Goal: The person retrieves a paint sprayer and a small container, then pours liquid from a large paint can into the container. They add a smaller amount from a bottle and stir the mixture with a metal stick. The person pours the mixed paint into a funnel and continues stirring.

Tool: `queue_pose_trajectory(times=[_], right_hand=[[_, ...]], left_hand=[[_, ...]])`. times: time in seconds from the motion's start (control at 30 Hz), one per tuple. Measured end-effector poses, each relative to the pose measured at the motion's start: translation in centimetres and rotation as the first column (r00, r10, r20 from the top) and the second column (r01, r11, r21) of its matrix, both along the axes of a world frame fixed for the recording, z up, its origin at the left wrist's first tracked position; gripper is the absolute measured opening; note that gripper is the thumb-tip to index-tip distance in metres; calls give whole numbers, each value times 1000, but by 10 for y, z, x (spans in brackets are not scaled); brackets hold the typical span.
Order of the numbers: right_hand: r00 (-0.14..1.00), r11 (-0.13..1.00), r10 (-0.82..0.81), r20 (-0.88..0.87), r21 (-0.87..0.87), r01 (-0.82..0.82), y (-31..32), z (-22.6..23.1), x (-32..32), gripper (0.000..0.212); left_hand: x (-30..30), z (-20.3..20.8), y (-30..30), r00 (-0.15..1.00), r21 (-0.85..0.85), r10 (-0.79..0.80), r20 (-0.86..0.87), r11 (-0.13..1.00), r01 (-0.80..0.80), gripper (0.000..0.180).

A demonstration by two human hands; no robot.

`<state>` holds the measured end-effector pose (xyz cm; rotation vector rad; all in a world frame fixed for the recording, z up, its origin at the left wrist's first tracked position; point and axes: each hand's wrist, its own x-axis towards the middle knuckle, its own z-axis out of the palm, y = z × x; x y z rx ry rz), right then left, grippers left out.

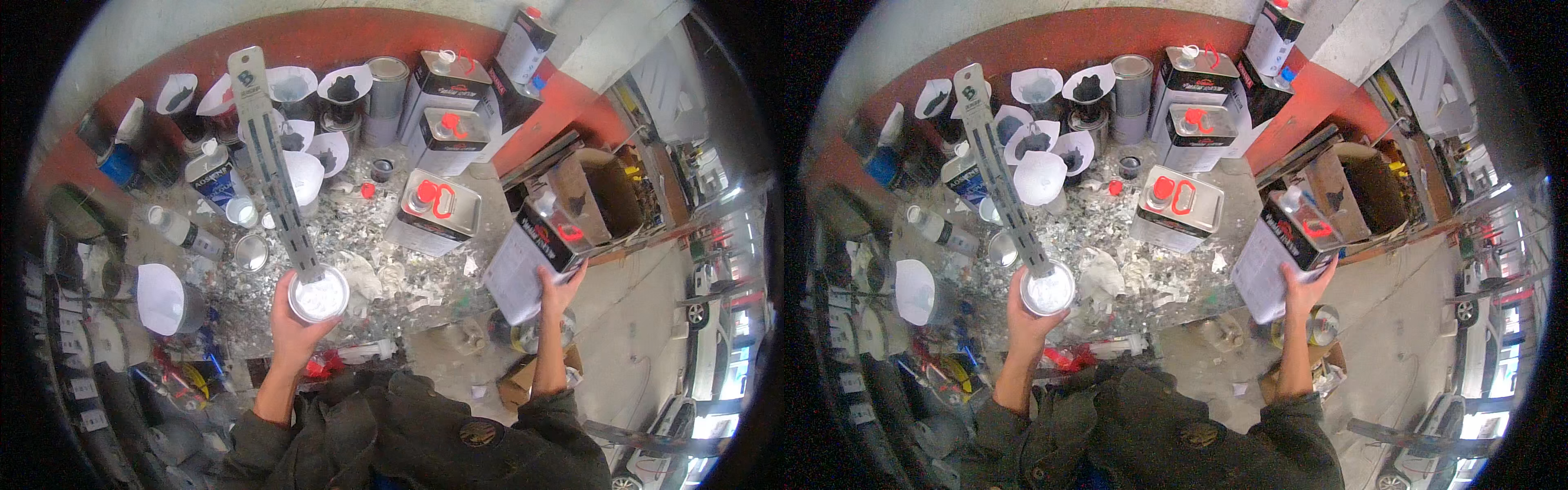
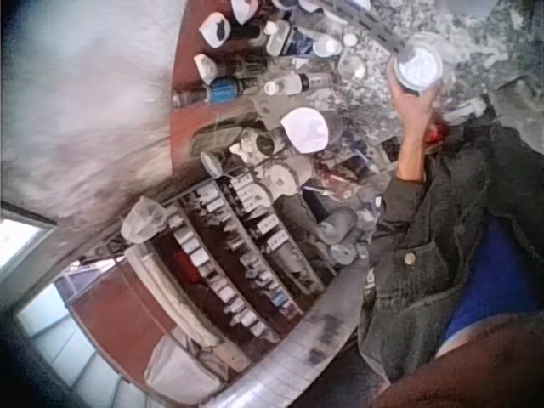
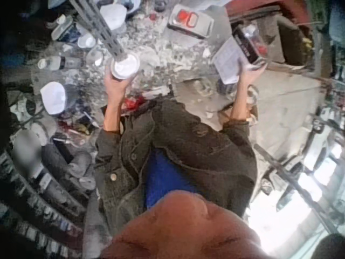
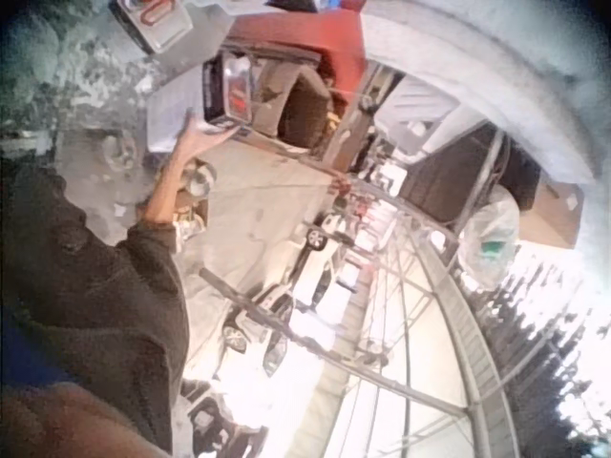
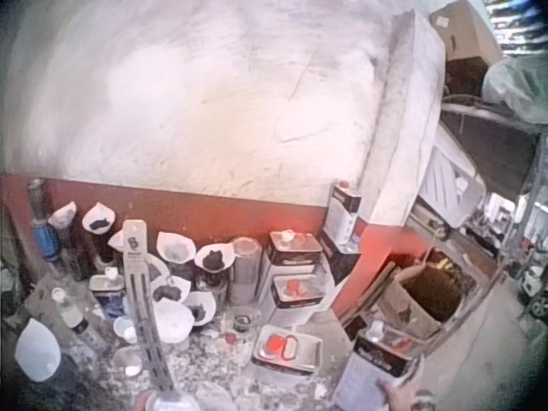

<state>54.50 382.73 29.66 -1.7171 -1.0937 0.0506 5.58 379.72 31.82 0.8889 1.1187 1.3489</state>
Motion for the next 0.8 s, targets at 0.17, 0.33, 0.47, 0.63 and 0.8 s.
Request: queue_pose_trajectory(times=[0.17,0.33,0.47,0.63,0.8], right_hand=[[990,979,-139,12,152,136,45,-44,0,119],[993,974,-114,-5,196,113,26,-72,-12,117],[991,982,-95,-96,156,110,-6,-79,-13,113],[992,968,-111,66,231,93,-31,54,-72,74],[665,713,683,-302,81,-696,5,158,-197,35]], left_hand=[[-13,3,-11,1000,16,-8,-24,1000,8,91],[-12,3,-16,999,22,-33,-12,999,34,92],[-8,1,-14,994,33,-99,45,995,98,90],[-3,4,-8,983,57,-175,61,983,172,87],[-2,6,-8,963,93,-268,40,960,264,86]])
